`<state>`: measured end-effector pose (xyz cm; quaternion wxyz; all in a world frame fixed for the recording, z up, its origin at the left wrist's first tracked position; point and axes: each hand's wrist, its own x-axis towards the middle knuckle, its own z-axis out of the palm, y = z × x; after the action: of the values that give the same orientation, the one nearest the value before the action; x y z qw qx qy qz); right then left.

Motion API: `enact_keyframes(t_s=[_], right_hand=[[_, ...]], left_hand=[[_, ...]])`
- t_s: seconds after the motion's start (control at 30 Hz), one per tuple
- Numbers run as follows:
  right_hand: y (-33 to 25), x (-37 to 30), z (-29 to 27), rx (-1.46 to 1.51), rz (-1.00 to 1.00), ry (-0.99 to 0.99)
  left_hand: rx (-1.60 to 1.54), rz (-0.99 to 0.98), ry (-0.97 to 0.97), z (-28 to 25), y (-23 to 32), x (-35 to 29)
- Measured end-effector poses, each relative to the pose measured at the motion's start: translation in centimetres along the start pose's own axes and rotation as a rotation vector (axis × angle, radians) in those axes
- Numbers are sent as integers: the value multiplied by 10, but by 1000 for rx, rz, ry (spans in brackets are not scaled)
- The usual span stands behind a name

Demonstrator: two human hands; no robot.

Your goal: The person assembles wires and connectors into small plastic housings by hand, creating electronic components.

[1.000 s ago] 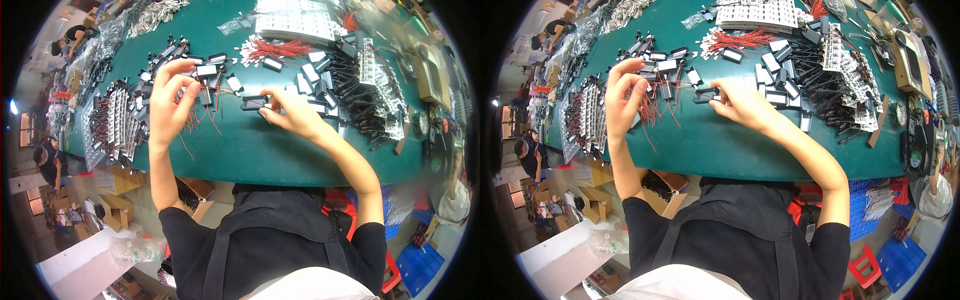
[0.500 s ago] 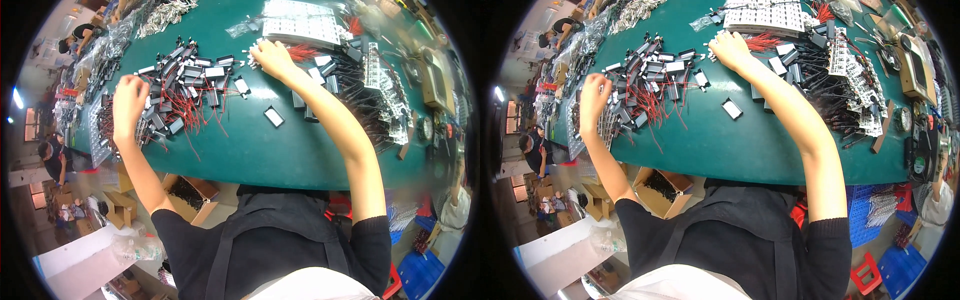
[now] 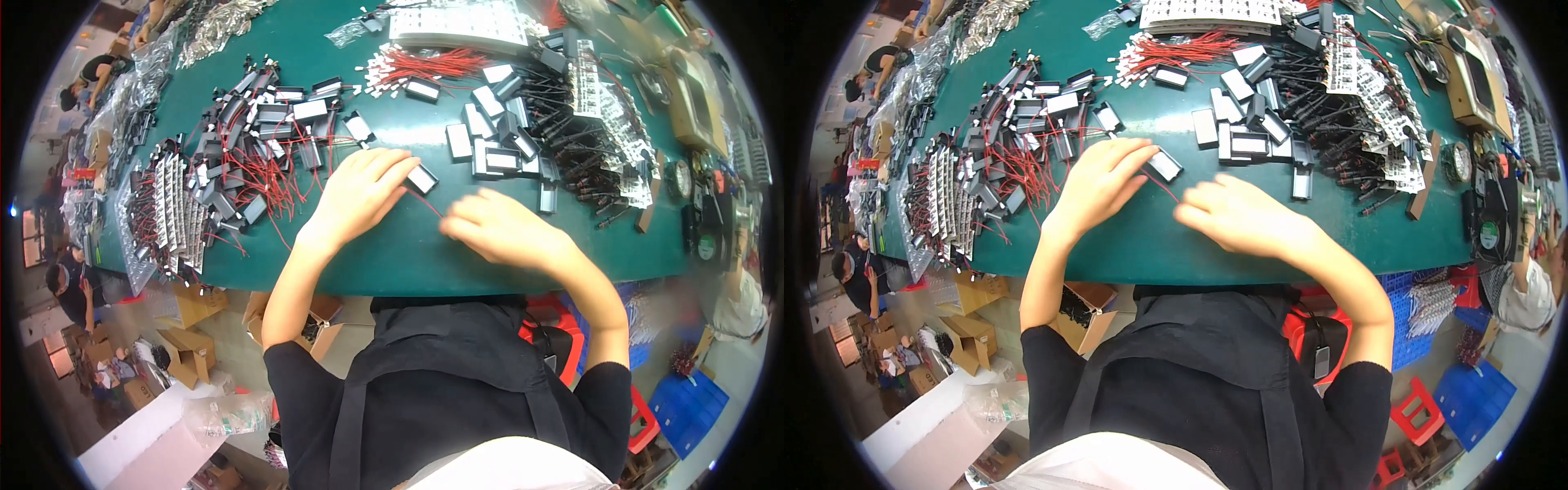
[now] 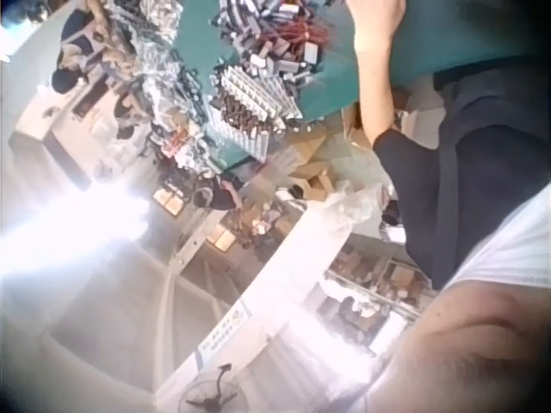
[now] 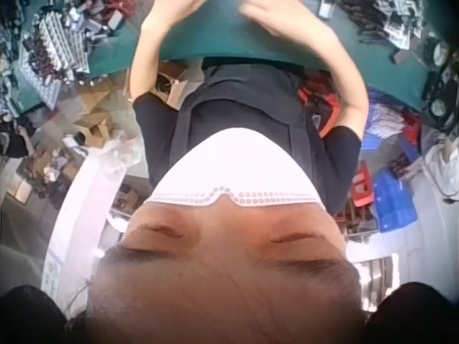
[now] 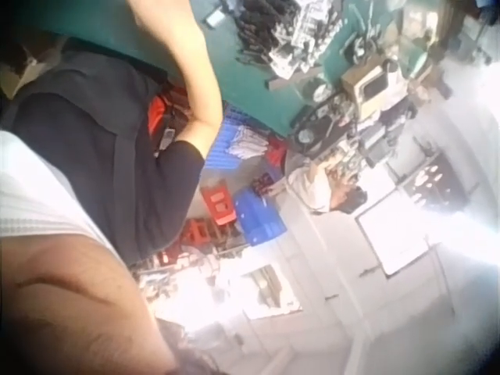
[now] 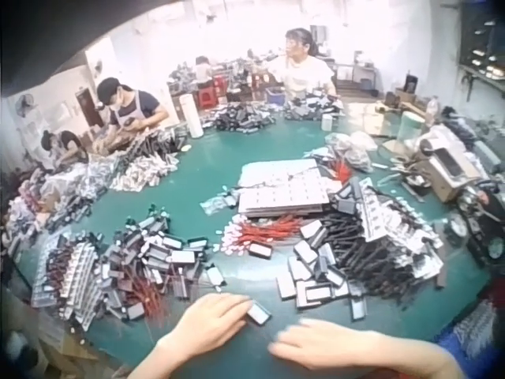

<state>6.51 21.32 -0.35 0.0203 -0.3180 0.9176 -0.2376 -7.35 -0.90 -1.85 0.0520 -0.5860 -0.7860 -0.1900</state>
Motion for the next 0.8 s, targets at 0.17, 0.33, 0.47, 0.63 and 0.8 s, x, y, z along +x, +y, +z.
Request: enact_keyframes(t_s=[0.17,0.33,0.47,0.63,0.8], right_hand=[[-7,-81,-5,-111,213,-24],[-11,-63,8,-65,419,226],[-11,-17,39,-10,494,364],[-4,1,61,-106,512,248],[3,9,46,263,304,506]], left_hand=[[-30,74,-42,29,-10,13],[-76,31,-7,22,-6,4],[-198,-51,133,13,6,-7],[-292,-139,191,4,18,-27],[-240,-197,272,-2,24,-39]])
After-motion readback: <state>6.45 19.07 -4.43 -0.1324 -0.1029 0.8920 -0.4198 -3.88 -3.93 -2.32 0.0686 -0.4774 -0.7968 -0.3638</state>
